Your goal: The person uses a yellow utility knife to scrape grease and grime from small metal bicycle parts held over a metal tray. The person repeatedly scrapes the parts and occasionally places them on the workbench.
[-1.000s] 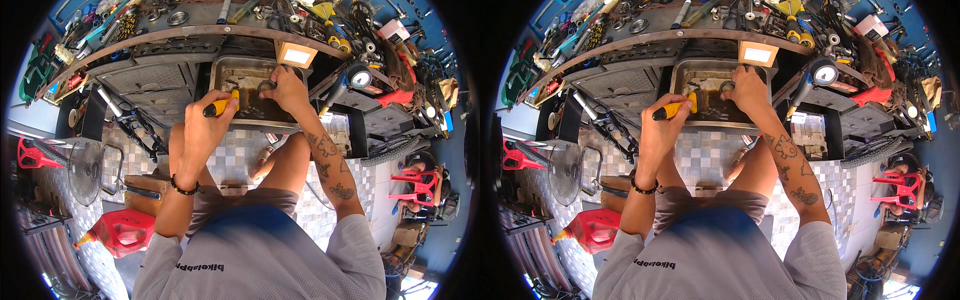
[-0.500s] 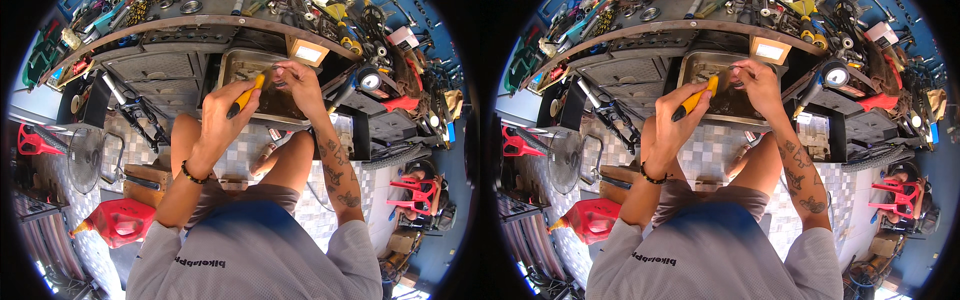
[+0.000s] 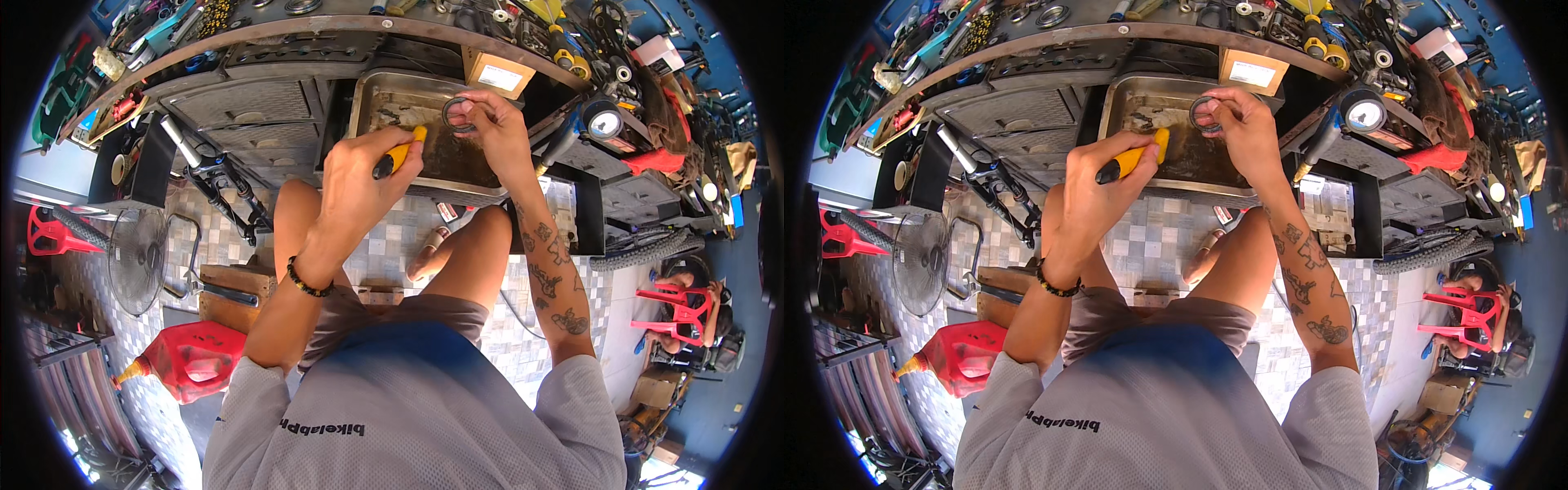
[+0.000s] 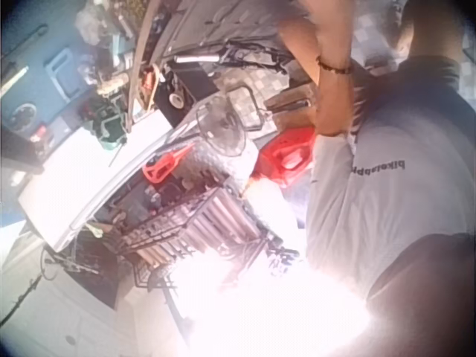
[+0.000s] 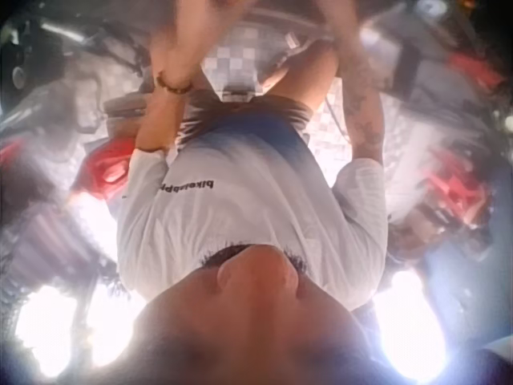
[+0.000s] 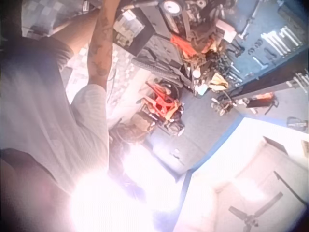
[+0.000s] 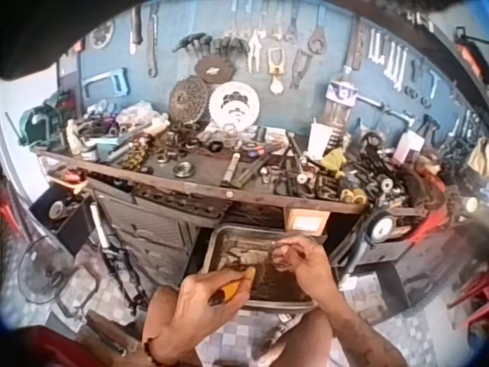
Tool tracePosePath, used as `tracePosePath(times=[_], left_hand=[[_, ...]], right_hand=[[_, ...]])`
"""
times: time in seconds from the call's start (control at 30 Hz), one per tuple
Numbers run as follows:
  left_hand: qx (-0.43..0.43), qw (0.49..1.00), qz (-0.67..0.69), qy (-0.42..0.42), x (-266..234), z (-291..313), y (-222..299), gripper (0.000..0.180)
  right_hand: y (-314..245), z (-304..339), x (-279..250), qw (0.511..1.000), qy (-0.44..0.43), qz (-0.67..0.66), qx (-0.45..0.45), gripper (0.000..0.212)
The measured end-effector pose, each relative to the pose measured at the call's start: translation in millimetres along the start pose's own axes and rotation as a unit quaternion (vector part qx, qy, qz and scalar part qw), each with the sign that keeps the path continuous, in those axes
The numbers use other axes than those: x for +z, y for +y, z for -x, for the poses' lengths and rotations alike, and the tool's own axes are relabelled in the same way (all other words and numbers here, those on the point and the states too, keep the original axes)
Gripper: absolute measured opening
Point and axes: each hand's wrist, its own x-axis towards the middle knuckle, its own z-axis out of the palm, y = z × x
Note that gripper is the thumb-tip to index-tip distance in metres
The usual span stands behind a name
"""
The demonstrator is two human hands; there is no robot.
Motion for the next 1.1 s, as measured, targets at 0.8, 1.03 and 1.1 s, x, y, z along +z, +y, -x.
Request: tracePosePath(times=[0.8,1.03,1.1], left_hand=[[0.061,0.998,0.000,0.005,1,4,-3,0.020],[0.015,0.998,-0.032,-0.049,-2,6,1,0.016],[-0.010,0.995,-0.065,-0.072,0,4,2,0.017]], right_hand=[[-5,11,17,0.988,0.004,0.144,-0.062,0.031],[3,7,10,1.000,0.017,-0.001,0.006,0.030],[5,7,9,0.997,0.008,-0.057,0.046,0.027]])
